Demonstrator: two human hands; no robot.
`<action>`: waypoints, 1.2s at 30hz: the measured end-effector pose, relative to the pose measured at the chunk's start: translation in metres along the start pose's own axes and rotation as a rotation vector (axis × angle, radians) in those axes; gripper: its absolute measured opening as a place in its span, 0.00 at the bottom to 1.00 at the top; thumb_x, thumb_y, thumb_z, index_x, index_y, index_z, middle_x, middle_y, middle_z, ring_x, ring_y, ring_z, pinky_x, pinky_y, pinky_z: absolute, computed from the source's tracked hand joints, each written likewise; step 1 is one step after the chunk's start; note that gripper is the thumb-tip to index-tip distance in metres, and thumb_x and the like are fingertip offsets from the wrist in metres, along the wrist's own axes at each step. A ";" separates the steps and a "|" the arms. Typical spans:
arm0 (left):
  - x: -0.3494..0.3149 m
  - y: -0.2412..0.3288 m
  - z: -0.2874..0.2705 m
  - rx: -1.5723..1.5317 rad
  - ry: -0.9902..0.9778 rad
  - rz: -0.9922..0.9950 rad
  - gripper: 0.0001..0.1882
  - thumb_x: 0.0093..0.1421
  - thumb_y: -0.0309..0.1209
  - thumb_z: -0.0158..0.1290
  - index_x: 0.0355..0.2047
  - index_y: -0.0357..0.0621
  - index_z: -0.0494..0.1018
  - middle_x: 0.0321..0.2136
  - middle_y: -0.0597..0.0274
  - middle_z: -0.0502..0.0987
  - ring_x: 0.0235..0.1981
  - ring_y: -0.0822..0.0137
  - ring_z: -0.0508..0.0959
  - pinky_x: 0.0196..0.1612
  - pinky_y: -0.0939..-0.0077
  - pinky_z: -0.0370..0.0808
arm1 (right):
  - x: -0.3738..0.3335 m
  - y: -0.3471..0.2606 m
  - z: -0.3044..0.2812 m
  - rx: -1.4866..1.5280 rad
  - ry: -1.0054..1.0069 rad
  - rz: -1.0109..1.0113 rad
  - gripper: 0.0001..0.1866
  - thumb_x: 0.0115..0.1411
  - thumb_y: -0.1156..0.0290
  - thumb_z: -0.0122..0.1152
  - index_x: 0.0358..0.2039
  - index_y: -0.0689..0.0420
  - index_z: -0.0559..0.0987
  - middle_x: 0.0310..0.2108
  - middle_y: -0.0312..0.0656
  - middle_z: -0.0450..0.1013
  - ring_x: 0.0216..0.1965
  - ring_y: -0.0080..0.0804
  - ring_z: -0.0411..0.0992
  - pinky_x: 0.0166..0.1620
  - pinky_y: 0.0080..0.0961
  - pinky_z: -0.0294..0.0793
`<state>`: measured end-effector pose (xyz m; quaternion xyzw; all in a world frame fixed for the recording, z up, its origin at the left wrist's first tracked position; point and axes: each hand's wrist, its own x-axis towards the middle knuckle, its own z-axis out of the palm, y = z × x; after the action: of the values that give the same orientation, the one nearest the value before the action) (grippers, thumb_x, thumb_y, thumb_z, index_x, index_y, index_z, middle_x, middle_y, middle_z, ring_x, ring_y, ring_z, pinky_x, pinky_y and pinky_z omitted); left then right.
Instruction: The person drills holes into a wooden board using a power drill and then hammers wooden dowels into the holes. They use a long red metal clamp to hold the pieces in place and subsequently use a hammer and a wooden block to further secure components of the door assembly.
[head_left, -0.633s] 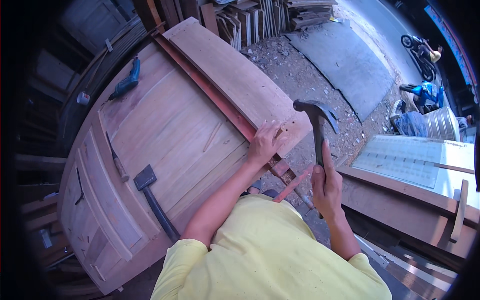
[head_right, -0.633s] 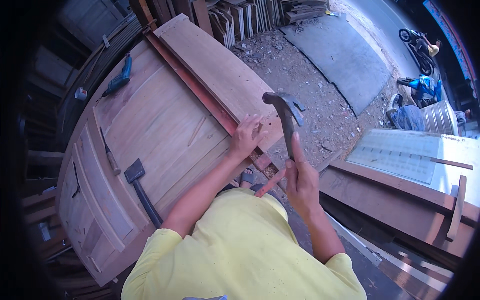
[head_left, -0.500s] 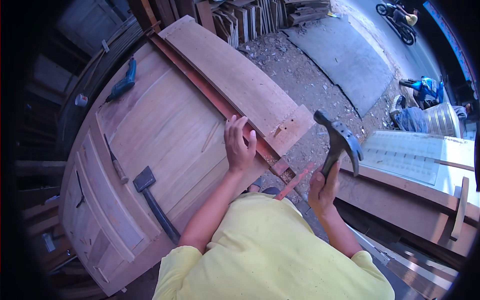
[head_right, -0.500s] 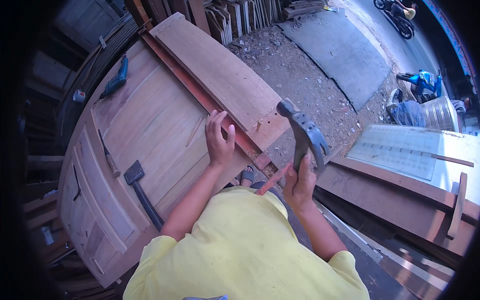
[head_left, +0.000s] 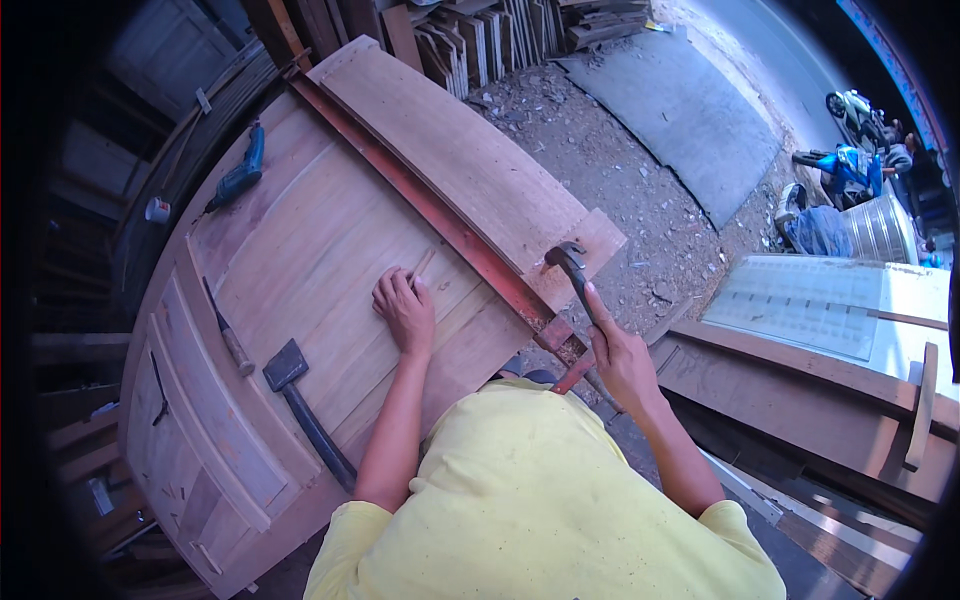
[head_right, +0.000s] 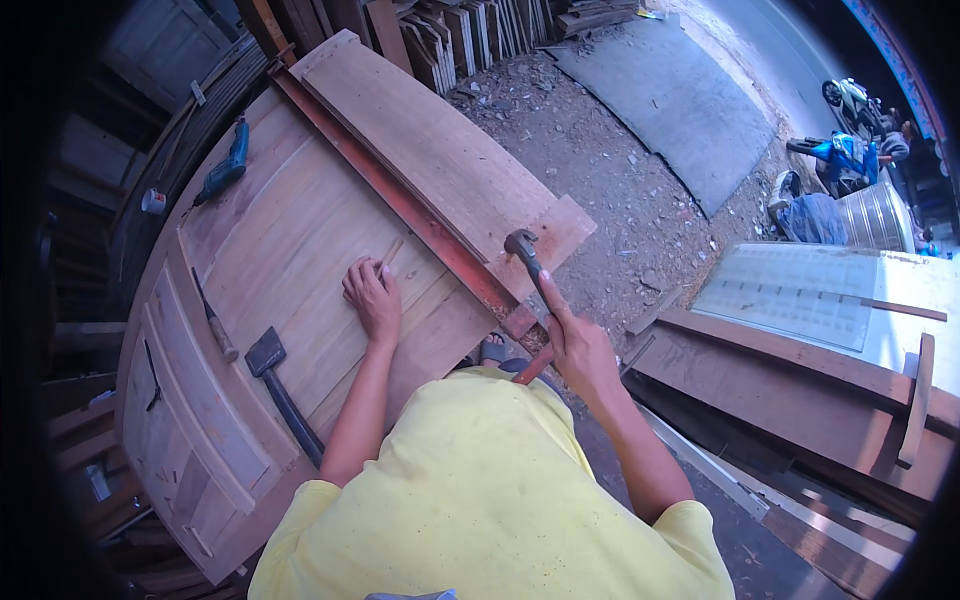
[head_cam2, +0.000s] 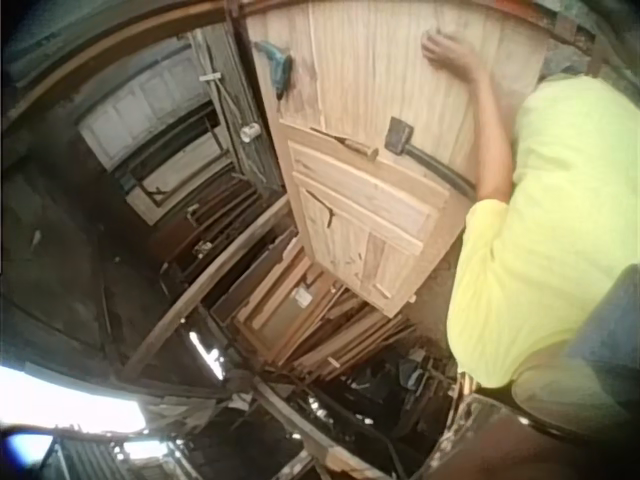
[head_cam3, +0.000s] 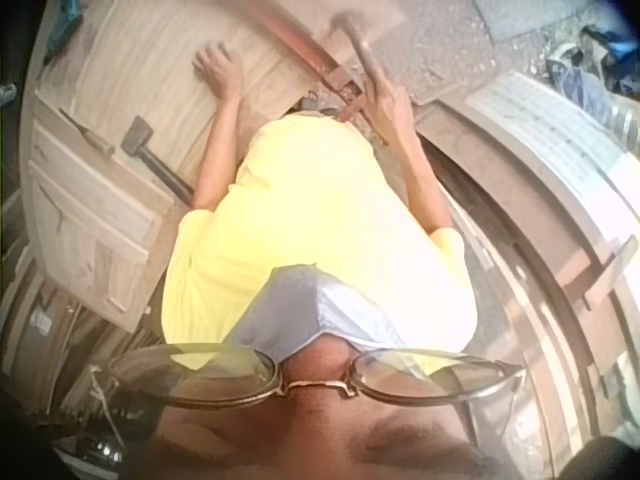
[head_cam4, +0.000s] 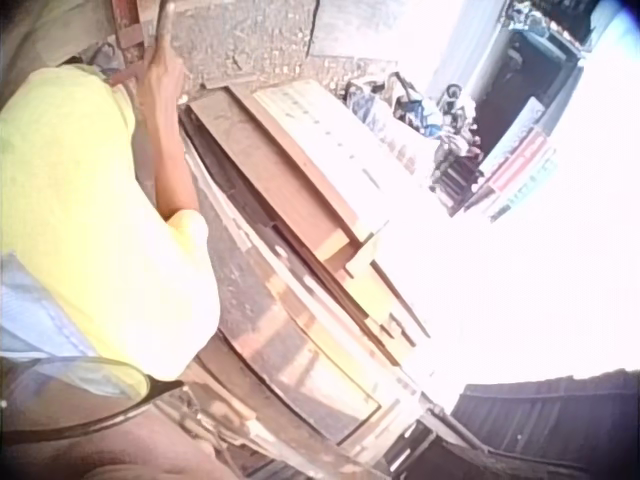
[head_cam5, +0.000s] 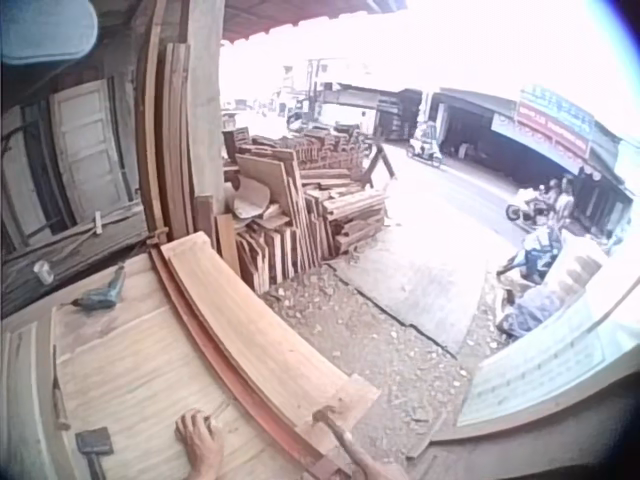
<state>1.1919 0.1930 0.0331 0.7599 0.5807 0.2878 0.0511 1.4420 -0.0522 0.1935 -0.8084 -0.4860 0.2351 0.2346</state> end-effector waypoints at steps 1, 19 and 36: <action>0.004 -0.002 0.002 -0.013 0.022 -0.004 0.12 0.70 0.36 0.56 0.49 0.44 0.74 0.55 0.54 0.75 0.59 0.48 0.73 0.61 0.47 0.68 | 0.002 -0.003 -0.003 0.007 0.019 -0.022 0.40 0.74 0.73 0.58 0.81 0.35 0.57 0.26 0.57 0.76 0.25 0.60 0.75 0.33 0.50 0.76; -0.005 -0.028 -0.008 -0.355 0.010 -0.076 0.11 0.75 0.27 0.51 0.50 0.44 0.82 0.41 0.57 0.80 0.44 0.57 0.77 0.50 0.60 0.72 | -0.012 -0.038 -0.045 0.165 0.294 -0.165 0.37 0.76 0.72 0.55 0.82 0.43 0.57 0.30 0.56 0.79 0.23 0.45 0.77 0.32 0.39 0.78; 0.073 0.143 0.026 -1.404 -0.659 -0.179 0.17 0.73 0.27 0.60 0.60 0.39 0.74 0.45 0.57 0.87 0.45 0.72 0.85 0.50 0.76 0.80 | -0.031 0.010 -0.014 0.380 0.258 0.256 0.35 0.79 0.64 0.53 0.82 0.34 0.56 0.25 0.46 0.74 0.25 0.34 0.69 0.36 0.36 0.75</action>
<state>1.3384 0.2202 0.0982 0.5461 0.2766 0.3419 0.7130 1.4449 -0.0863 0.2032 -0.8279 -0.2930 0.2450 0.4107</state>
